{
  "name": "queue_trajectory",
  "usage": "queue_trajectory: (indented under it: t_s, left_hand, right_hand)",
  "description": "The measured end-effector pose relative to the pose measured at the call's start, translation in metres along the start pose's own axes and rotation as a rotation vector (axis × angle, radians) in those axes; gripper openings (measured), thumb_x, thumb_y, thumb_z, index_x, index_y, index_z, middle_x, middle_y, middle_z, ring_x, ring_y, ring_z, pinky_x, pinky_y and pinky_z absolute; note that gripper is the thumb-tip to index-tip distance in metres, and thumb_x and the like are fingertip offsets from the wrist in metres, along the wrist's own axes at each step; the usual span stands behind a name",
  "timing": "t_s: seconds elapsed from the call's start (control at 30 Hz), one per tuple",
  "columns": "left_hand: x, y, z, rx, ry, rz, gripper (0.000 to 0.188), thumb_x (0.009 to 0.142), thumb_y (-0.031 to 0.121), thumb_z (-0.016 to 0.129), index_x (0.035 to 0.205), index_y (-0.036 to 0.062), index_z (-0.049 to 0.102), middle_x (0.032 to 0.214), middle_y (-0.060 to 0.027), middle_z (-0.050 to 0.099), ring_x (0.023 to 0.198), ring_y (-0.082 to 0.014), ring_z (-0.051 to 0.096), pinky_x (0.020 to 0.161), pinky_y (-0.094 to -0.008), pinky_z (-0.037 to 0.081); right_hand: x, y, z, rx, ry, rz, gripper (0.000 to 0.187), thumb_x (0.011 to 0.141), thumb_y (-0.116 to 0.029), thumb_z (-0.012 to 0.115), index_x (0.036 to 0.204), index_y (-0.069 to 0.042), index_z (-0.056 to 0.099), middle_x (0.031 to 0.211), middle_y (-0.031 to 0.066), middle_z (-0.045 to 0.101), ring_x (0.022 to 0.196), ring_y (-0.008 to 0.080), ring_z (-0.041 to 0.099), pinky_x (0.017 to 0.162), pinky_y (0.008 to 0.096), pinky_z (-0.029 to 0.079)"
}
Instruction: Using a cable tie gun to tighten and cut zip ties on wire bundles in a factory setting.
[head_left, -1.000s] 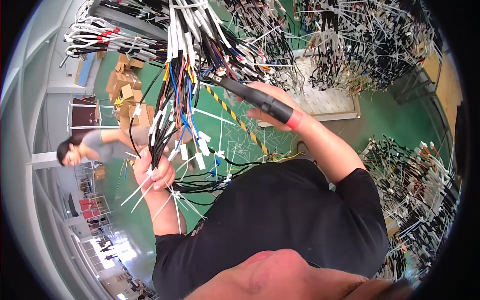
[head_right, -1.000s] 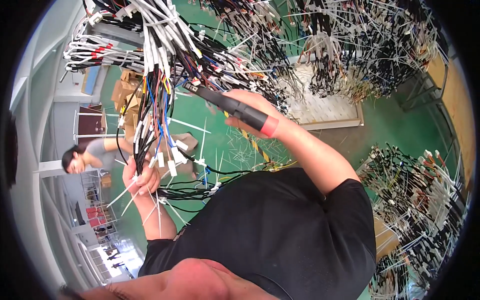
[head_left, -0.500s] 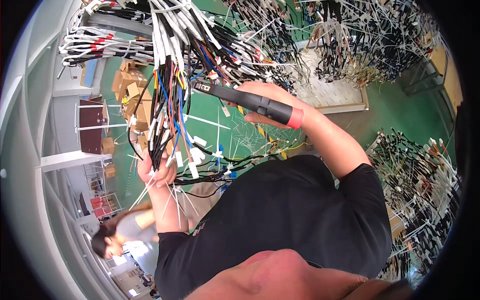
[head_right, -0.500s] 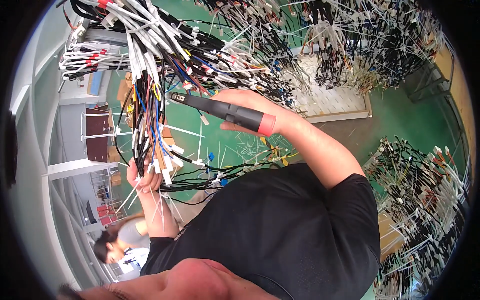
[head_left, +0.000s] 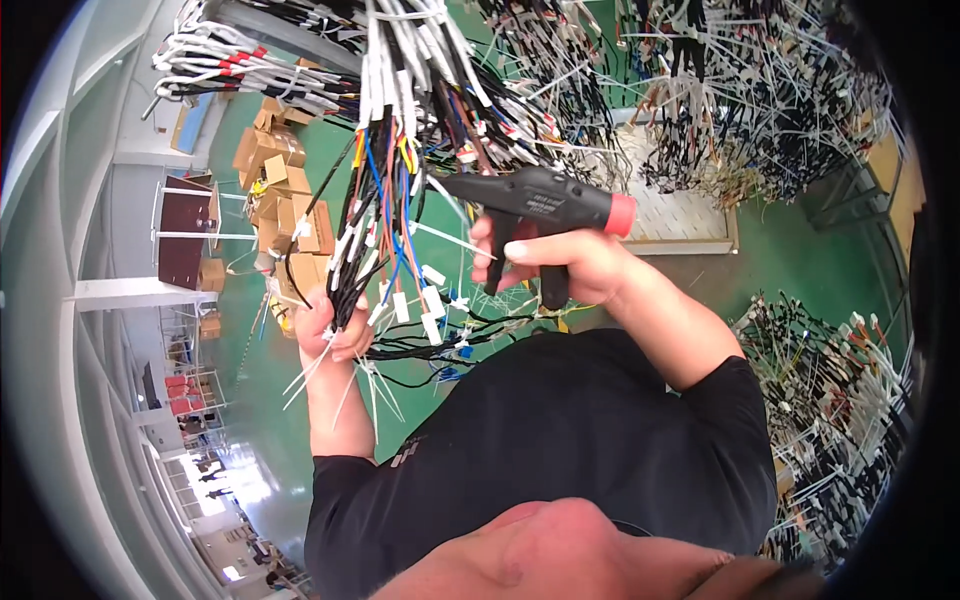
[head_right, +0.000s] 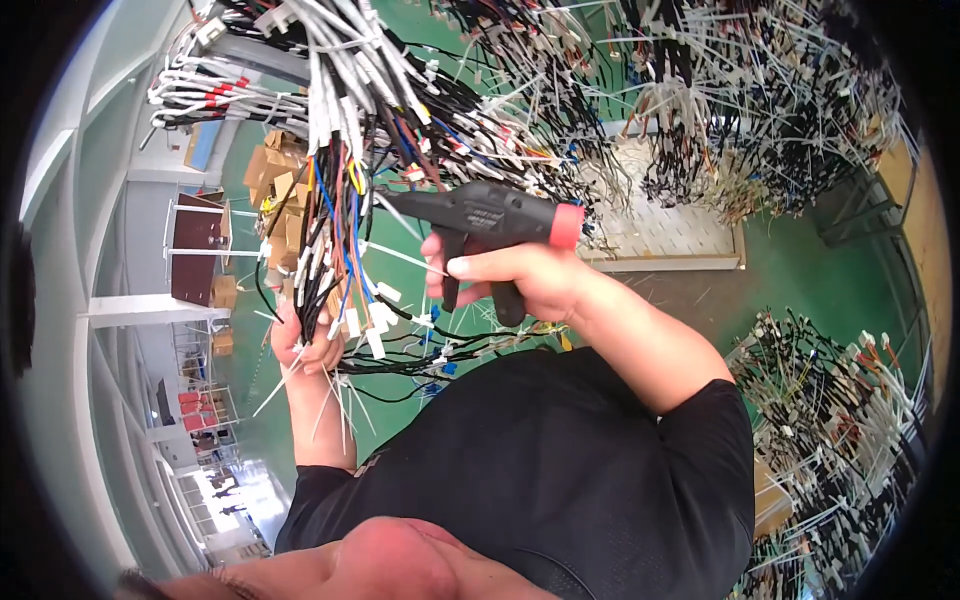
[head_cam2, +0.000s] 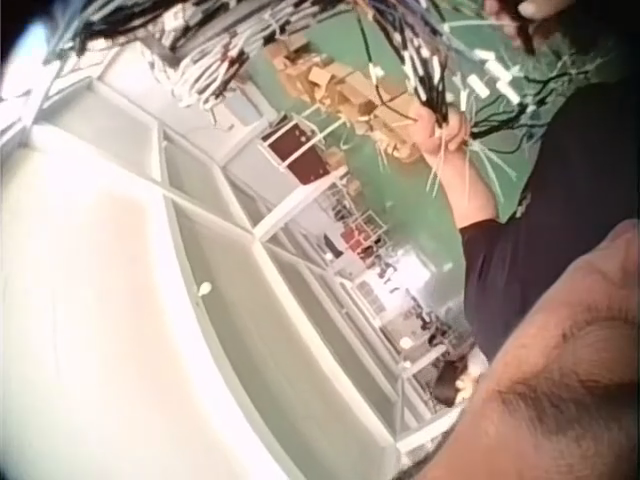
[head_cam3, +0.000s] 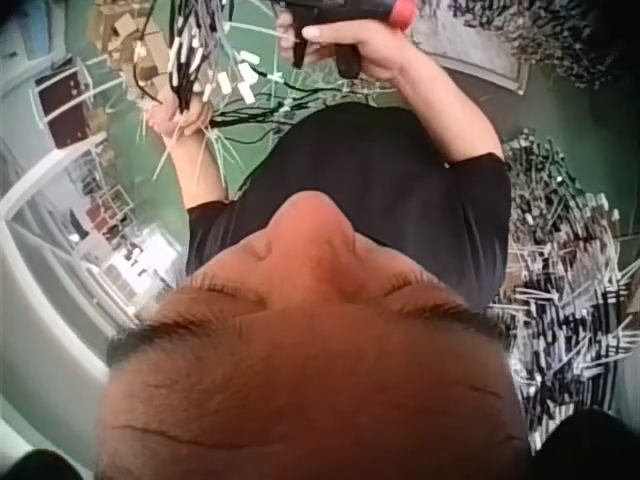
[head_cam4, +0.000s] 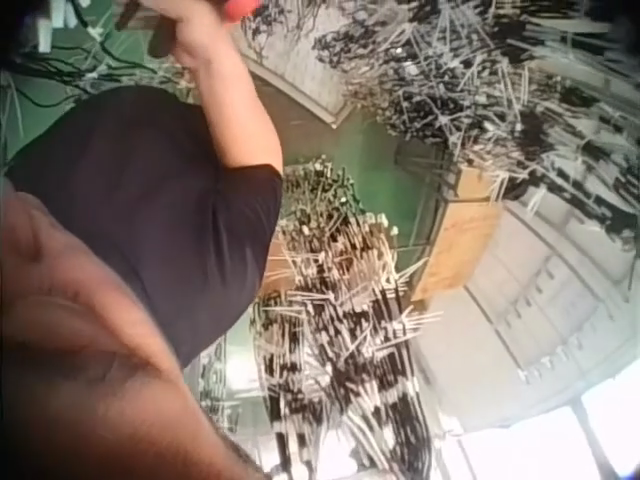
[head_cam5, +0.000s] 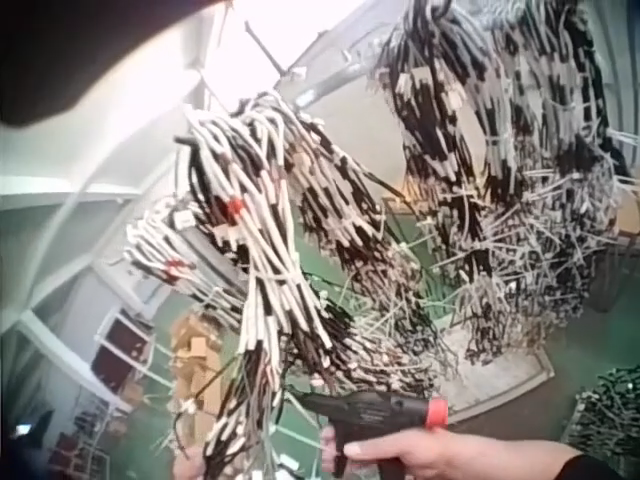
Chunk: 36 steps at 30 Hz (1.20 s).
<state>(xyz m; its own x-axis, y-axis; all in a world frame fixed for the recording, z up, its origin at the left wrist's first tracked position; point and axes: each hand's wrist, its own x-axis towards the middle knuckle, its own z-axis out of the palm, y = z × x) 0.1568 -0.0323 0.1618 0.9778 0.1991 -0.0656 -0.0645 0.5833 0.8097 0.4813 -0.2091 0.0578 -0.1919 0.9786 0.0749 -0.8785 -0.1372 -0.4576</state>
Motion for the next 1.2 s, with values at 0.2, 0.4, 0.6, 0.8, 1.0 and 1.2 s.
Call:
queue_trajectory:
  t_s: [0.2,0.4,0.6,0.8,1.0,1.2]
  left_hand:
    - [0.002,0.002,0.007,0.043,0.01,-0.006,0.051,0.113,0.033,0.05,0.13,-0.0155,0.051,0.057,-0.0003,0.046,0.038,-0.0103,0.042,0.037,-0.0275,0.032]
    - [0.004,0.001,0.006,0.033,-0.001,-0.039,0.05,0.113,0.032,0.051,0.13,-0.0148,0.054,0.057,-0.002,0.048,0.038,-0.0099,0.042,0.036,-0.0274,0.032]
    - [0.001,-0.004,0.0,0.006,-0.031,-0.061,0.05,0.112,0.033,0.053,0.13,-0.0132,0.054,0.058,-0.0021,0.049,0.038,-0.0092,0.043,0.036,-0.0268,0.033]
    - [0.002,-0.006,0.004,-0.003,-0.023,-0.055,0.051,0.111,0.034,0.057,0.128,-0.0134,0.056,0.057,-0.0021,0.049,0.038,-0.009,0.042,0.036,-0.0265,0.032]
    - [0.002,-0.006,-0.003,0.011,-0.004,0.008,0.052,0.111,0.035,0.056,0.128,-0.0144,0.056,0.056,-0.0022,0.047,0.037,-0.0081,0.039,0.035,-0.0253,0.033]
    - [0.007,-0.009,-0.006,0.064,0.046,-0.024,0.051,0.111,0.033,0.055,0.128,-0.0148,0.055,0.06,-0.0051,0.051,0.039,-0.0098,0.041,0.035,-0.0264,0.033]
  right_hand:
    - [0.01,-0.004,-0.015,-1.243,-0.025,-0.631,0.05,0.09,-0.006,0.078,0.136,-0.003,0.06,0.114,0.0112,0.069,0.101,0.0255,0.068,0.093,0.0377,0.054]
    - [0.014,-0.001,-0.013,-1.3,0.038,-0.533,0.048,0.081,0.001,0.076,0.126,-0.004,0.062,0.11,0.0128,0.066,0.098,0.0321,0.066,0.091,0.0395,0.054]
    - [0.019,-0.001,-0.003,-1.327,0.052,-0.534,0.042,0.081,0.001,0.075,0.12,-0.006,0.063,0.109,0.0109,0.067,0.099,0.0308,0.068,0.092,0.0397,0.055]
    - [0.016,0.004,-0.004,-1.362,0.26,-0.538,0.023,0.084,-0.013,0.085,0.082,-0.006,0.063,0.065,0.0087,0.057,0.057,0.0213,0.052,0.059,0.0348,0.05]
    - [0.005,0.013,-0.035,-1.384,0.045,-0.685,0.054,0.084,-0.009,0.08,0.134,-0.002,0.059,0.126,0.0175,0.063,0.121,0.0397,0.06,0.106,0.0464,0.048]
    - [-0.009,0.017,-0.04,-1.739,0.294,-0.928,0.053,0.083,0.001,0.077,0.133,-0.005,0.061,0.132,0.0185,0.064,0.123,0.0377,0.063,0.108,0.0462,0.048]
